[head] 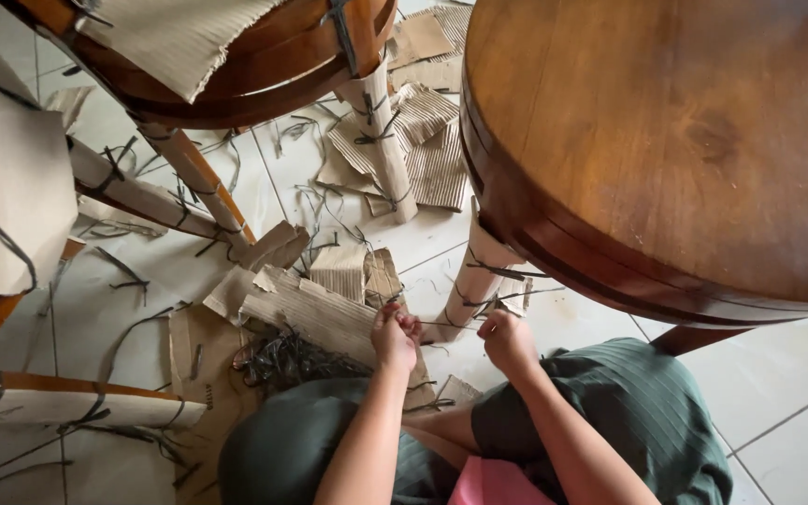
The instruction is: Wrapping wooden chair legs with protective cardboard and securing them with plastic ties for transport.
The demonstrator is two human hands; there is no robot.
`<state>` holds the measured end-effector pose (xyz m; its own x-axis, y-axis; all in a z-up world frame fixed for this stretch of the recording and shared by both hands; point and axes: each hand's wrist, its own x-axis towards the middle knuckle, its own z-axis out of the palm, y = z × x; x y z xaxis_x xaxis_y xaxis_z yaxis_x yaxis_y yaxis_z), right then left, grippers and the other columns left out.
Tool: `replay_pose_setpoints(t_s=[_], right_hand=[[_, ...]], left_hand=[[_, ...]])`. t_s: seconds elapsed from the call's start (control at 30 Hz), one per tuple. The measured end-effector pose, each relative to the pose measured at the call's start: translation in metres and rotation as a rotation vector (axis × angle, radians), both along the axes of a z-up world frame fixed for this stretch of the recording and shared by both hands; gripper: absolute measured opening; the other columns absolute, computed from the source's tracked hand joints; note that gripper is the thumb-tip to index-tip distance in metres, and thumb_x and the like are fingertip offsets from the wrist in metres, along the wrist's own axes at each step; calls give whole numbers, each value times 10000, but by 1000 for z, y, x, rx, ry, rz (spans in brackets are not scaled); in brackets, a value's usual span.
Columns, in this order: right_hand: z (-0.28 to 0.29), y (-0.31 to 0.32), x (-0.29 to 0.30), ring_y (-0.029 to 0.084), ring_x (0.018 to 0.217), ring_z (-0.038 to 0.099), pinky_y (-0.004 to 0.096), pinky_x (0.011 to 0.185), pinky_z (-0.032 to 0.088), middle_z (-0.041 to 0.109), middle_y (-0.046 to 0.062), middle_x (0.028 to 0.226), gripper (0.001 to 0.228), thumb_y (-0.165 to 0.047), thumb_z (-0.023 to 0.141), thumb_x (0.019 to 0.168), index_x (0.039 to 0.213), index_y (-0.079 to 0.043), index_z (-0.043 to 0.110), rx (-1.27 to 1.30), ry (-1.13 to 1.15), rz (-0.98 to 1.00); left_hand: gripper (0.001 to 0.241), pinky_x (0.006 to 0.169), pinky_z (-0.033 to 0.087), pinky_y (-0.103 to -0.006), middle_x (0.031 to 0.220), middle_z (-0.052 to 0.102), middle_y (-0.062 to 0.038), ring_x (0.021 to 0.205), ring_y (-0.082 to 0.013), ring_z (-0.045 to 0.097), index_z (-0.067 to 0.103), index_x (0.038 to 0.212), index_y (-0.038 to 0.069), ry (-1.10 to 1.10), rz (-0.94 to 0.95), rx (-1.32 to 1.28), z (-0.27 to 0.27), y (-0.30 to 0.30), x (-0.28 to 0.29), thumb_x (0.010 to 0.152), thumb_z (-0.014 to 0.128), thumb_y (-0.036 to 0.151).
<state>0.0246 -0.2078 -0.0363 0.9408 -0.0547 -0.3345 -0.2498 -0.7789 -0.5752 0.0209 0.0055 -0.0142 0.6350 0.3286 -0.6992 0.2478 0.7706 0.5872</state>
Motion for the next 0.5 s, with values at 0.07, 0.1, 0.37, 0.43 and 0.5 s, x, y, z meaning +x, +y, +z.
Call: replay_pose_setpoints(t_s=[0.07,0.1,0.37,0.43,0.5], right_hand=[[1,-2,7,362,884,753,451,804,597,755,99,782,96,-216,698,866,807,-228,773,-30,-23,-42],[-4,-3,9,362,884,753,451,804,597,755,99,782,96,-216,698,866,807,-228,773,-32,-22,-43],[-22,-1,23,365,918,742,460,830,596,761,97,804,108,-259,714,844,771,-277,793,-62,-49,-62],[-30,-4,25,359,925,743,455,836,595,761,90,811,89,-266,730,837,773,-278,791,-58,-47,-72],[-32,-5,23,353,931,745,451,843,595,760,83,818,70,-273,746,830,776,-279,790,-52,-43,-84]], left_hand=[[243,747,596,-304,679,404,59,608,-81,482,617,875,227,-11,37,-34,-9,3,6,1019,477,90],[243,747,596,-304,679,404,59,608,-81,482,617,875,227,-10,36,-35,-3,3,5,1019,477,90],[282,618,554,-255,694,436,28,543,-127,495,648,944,183,46,-401,214,39,8,-3,1055,492,391],[364,519,542,-278,610,488,-12,457,-161,539,709,909,151,40,-562,427,21,10,-7,1049,515,426],[447,420,531,-302,525,539,-53,371,-195,583,770,874,119,37,-724,641,-13,4,-13,1043,537,461]])
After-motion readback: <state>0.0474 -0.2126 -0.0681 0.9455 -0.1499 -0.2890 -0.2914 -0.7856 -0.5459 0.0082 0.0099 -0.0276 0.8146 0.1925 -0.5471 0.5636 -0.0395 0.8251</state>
